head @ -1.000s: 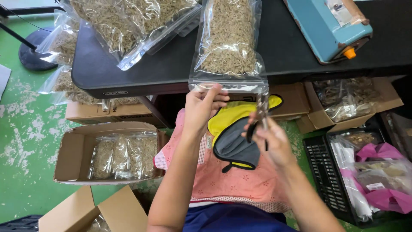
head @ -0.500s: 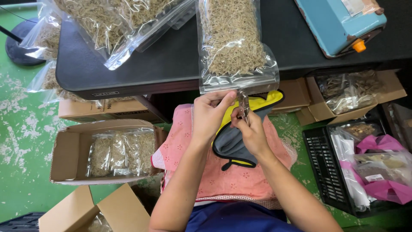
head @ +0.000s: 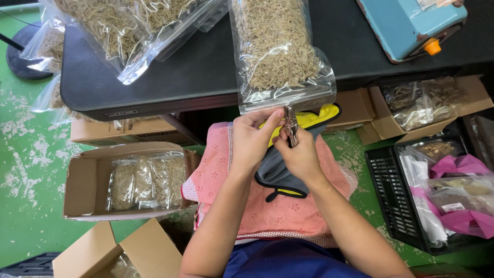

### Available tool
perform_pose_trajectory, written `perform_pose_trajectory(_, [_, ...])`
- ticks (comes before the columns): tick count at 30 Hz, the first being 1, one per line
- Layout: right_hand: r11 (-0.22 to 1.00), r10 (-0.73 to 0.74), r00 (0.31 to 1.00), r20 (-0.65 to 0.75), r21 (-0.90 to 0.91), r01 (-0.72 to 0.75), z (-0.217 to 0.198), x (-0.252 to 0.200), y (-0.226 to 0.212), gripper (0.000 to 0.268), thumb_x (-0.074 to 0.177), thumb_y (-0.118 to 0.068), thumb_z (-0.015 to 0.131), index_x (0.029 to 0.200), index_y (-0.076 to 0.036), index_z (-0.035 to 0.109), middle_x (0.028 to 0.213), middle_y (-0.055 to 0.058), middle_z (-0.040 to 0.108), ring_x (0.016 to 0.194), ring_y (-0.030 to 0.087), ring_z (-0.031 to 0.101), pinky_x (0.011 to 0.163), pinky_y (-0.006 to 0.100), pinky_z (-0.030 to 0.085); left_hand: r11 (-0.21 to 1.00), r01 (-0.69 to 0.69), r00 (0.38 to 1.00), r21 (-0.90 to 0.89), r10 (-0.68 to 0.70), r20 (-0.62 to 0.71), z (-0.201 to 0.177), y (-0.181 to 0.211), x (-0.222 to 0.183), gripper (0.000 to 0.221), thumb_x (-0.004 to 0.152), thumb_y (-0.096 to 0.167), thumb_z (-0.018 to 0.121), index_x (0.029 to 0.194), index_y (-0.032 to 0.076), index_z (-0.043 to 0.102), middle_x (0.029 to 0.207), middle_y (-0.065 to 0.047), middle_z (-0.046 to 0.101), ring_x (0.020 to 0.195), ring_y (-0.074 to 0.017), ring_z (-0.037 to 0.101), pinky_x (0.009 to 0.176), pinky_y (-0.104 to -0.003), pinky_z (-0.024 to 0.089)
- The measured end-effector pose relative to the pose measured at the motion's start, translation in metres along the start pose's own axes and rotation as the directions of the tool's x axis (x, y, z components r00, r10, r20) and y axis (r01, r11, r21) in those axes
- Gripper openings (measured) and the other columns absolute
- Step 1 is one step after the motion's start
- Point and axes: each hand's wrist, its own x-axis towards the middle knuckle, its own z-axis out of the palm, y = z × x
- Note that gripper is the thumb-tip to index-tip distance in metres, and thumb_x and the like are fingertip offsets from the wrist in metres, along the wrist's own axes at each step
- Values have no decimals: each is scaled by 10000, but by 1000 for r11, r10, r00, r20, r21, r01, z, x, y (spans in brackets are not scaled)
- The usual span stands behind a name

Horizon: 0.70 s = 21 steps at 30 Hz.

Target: Sealing plastic bags of dried food items using a manual heat sealer and placing them into shipping boxes.

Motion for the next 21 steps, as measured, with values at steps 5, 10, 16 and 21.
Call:
perform_pose_trajectory(5, [1000,-11,999,-34,-4,11,-8,8,6,216,780,-84,771,734,-129,566,530,-12,504,516,100,475,519,247,392,1000,1,1000,16,-1,3,2,-19,8,226,858,140,832,1038,8,796,862,-158,788,769,-170,750,704,-290,629])
perform_pose_trajectory(10, [981,-131,991,12,149,127,-14,8,-10,198,809,-28,739,850,-130,574,689,5,618,621,88,588,637,239,469,992,-127,992,8,127,-26,-23,7,18,290,892,146,812,1157,41,760,917,-163,788,786,-162,762,743,-285,649])
perform_pose_trajectory(16, [985,-143,956,258,127,113,7,-3,-5,188,789,-31,767,941,-73,663,773,42,669,766,132,623,730,299,517,914,-64,987,-400,-1,-162,-71,79,50,672,982,170,655,1532,-42,333,1255,-370,650,1022,-435,734,855,-389,646])
perform_pose_trajectory(21, [985,-110,886,451,169,36,40,4,-82,133,876,-95,661,933,-133,546,883,-4,626,785,105,562,785,272,453,655,54,943,-753,-281,-177,-83,125,96,754,810,111,694,1494,-37,415,1474,-457,445,1208,-523,601,1011,-499,539])
